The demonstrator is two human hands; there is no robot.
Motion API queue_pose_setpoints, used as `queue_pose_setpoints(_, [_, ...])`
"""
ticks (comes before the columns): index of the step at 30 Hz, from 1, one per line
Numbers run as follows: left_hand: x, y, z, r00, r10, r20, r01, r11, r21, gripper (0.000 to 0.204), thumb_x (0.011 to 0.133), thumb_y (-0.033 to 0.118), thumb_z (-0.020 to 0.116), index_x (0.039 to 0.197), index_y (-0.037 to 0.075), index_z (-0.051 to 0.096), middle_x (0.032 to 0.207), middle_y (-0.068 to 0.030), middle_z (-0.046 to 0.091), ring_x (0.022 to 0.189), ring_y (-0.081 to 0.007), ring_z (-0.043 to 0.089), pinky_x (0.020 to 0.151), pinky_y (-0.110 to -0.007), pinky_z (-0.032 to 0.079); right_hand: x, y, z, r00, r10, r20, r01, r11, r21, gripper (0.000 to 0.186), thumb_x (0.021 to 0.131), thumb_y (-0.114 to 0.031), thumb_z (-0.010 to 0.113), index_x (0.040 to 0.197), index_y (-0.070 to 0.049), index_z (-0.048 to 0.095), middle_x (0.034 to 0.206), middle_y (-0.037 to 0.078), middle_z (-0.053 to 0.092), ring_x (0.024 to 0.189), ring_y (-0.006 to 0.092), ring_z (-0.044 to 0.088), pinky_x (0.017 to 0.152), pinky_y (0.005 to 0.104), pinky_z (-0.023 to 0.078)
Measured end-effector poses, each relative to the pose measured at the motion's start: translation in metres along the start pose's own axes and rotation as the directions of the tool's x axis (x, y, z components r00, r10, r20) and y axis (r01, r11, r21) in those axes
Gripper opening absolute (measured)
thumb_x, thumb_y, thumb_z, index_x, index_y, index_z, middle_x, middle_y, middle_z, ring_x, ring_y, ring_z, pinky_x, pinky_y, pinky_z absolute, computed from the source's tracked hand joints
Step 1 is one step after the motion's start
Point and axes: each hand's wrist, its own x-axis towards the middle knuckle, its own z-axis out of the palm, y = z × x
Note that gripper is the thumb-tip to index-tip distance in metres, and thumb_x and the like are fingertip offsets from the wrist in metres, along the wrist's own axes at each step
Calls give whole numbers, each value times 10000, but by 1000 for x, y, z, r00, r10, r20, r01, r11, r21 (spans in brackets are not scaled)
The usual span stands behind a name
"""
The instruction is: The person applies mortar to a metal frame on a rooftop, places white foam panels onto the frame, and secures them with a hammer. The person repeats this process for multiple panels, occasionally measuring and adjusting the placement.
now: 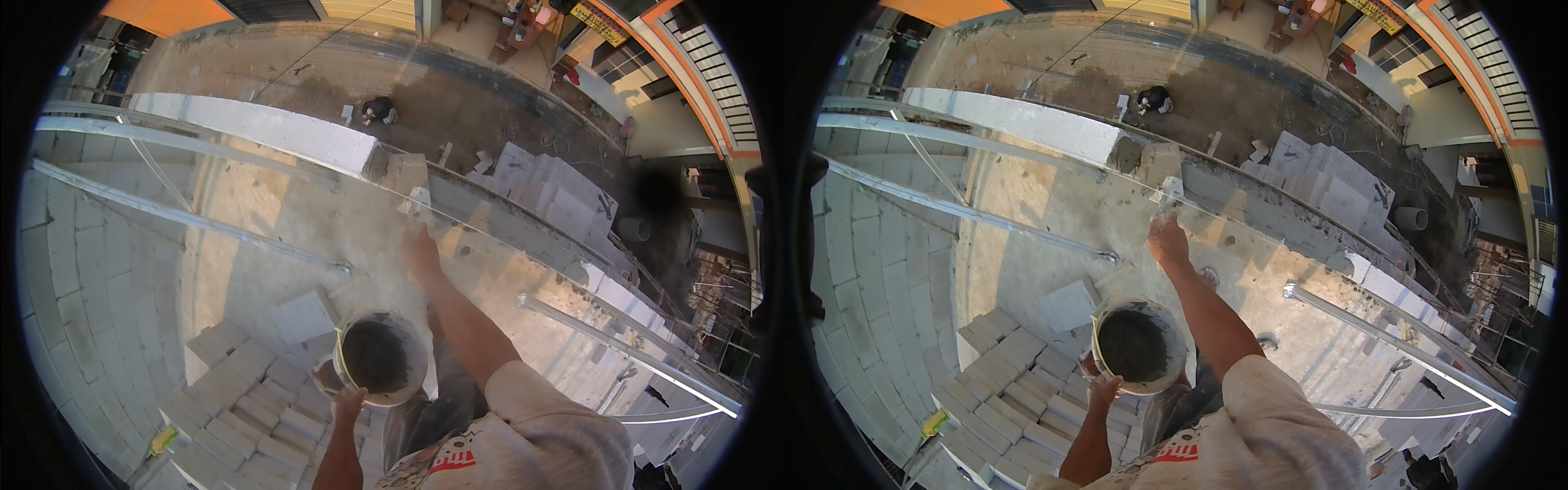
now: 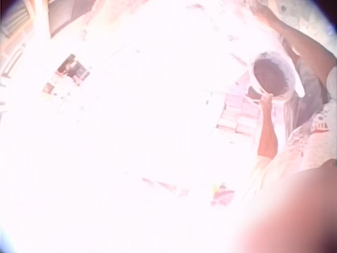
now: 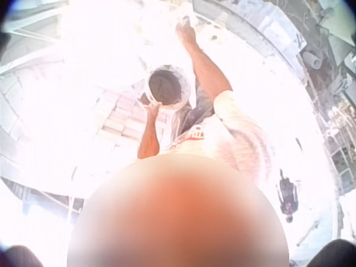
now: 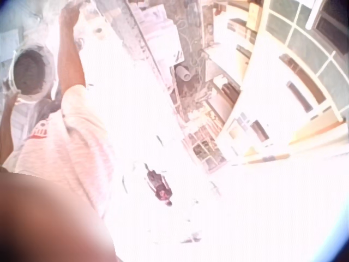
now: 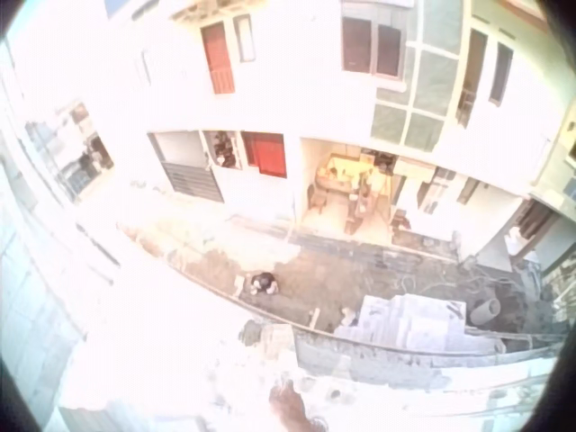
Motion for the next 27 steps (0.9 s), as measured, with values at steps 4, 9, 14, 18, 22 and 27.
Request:
queue_pose_setpoints(4, [-4, 12, 1, 993, 115, 9, -112, 983, -147, 405, 737, 351, 720, 959, 12, 722, 741, -122, 698, 658, -192, 677, 650, -357, 532, -20, 50, 48, 995, -78, 55, 84, 988, -125, 415, 969, -373, 454, 1136, 6, 436, 927, 326, 651, 907, 478, 640, 815, 541, 499])
queue_pose_setpoints(9, [-12, 28, 8, 989, 146, 27, -146, 989, -28, 411, 750, 379, 699, 943, 16, 720, 722, -133, 689, 676, -223, 680, 679, -384, 522, -69, 94, 21, 975, -205, 90, 221, 949, -225, 412, 946, -369, 502, 1170, -25, 463, 945, 305, 644, 942, 452, 635, 821, 532, 491])
queue_pose_setpoints(14, [-10, 36, 13, 988, 153, 19, -154, 988, 32, 431, 747, 413, 689, 907, 14, 715, 717, -160, 682, 718, -273, 686, 713, -414, 510, -68, 38, -58, 957, -250, -145, 187, 919, -346, 459, 865, -252, 627, 1261, -73, 477, 976, 206, 590, 898, 400, 632, 764, 486, 512])
queue_pose_setpoints(18, [-11, 34, 16, 988, 152, 6, -152, 988, 35, 429, 746, 421, 688, 875, 13, 715, 716, -169, 681, 733, -282, 689, 708, -414, 509, -14, 5, -84, 935, -352, -42, 257, 756, -602, 445, 830, -191, 646, 1253, -97, 543, 977, 146, 555, 937, 343, 614, 749, 459, 514])
queue_pose_setpoints(22, [-15, 32, 14, 995, 97, -6, -96, 991, 98, 431, 744, 423, 693, 885, 16, 718, 719, -168, 682, 726, -287, 686, 715, -415, 511, 18, 8, -84, 847, -531, -13, 331, 548, -768, 273, 860, -165, 588, 1122, -90, 616, 965, 132, 555, 929, 302, 597, 734, 427, 498])
queue_pose_setpoints(27, [-13, 33, 6, 995, 103, 10, -104, 987, 124, 417, 739, 405, 695, 917, 28, 723, 739, -151, 693, 745, -278, 685, 746, -406, 511, 52, 11, -92, 865, -502, 19, 262, 420, -869, 201, 885, -146, 529, 1058, -81, 608, 957, 141, 567, 921, 303, 602, 771, 432, 495])
